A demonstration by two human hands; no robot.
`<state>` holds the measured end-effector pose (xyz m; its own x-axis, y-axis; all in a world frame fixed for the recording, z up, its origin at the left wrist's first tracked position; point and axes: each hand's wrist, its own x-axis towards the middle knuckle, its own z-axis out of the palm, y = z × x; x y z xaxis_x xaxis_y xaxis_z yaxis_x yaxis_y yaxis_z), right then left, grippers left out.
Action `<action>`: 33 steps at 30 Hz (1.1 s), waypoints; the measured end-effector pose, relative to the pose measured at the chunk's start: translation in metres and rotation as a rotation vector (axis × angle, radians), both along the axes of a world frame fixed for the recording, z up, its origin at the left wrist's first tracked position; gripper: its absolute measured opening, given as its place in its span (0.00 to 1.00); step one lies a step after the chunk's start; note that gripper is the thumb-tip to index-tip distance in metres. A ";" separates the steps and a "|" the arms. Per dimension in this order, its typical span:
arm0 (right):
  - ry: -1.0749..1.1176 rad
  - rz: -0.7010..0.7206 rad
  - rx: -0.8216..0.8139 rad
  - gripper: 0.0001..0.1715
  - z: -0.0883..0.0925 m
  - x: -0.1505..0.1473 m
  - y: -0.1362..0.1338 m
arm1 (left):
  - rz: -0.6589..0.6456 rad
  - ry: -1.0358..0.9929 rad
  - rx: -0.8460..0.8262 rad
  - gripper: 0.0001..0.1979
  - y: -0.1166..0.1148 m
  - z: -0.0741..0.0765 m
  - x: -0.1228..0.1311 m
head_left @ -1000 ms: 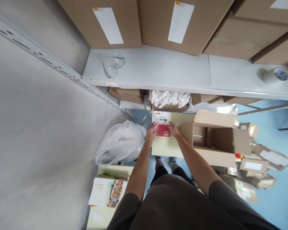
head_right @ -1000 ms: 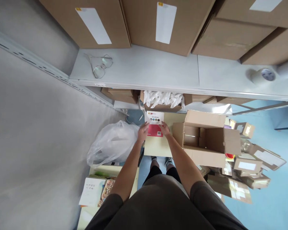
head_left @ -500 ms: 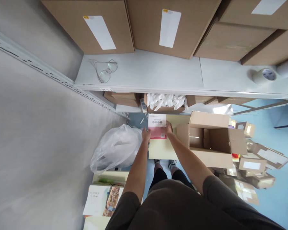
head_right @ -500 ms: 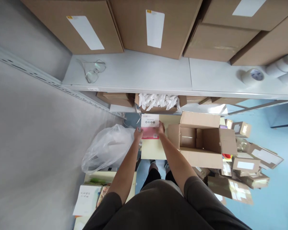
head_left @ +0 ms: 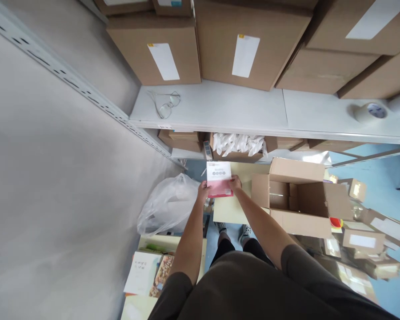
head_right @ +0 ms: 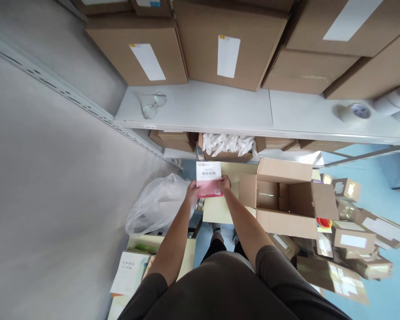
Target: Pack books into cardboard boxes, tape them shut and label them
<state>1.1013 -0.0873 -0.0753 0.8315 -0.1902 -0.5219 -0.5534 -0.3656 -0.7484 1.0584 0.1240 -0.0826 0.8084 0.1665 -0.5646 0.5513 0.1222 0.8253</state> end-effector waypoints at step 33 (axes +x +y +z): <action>-0.414 0.139 0.548 0.39 0.251 -0.082 -0.372 | -0.351 -0.209 -0.188 0.41 -0.309 0.188 -0.059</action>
<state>1.0193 -0.4596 0.1752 0.9803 0.1320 -0.1469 -0.1580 0.0782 -0.9843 0.9990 -0.1847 0.1057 0.8978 -0.2277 -0.3770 0.4095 0.1161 0.9049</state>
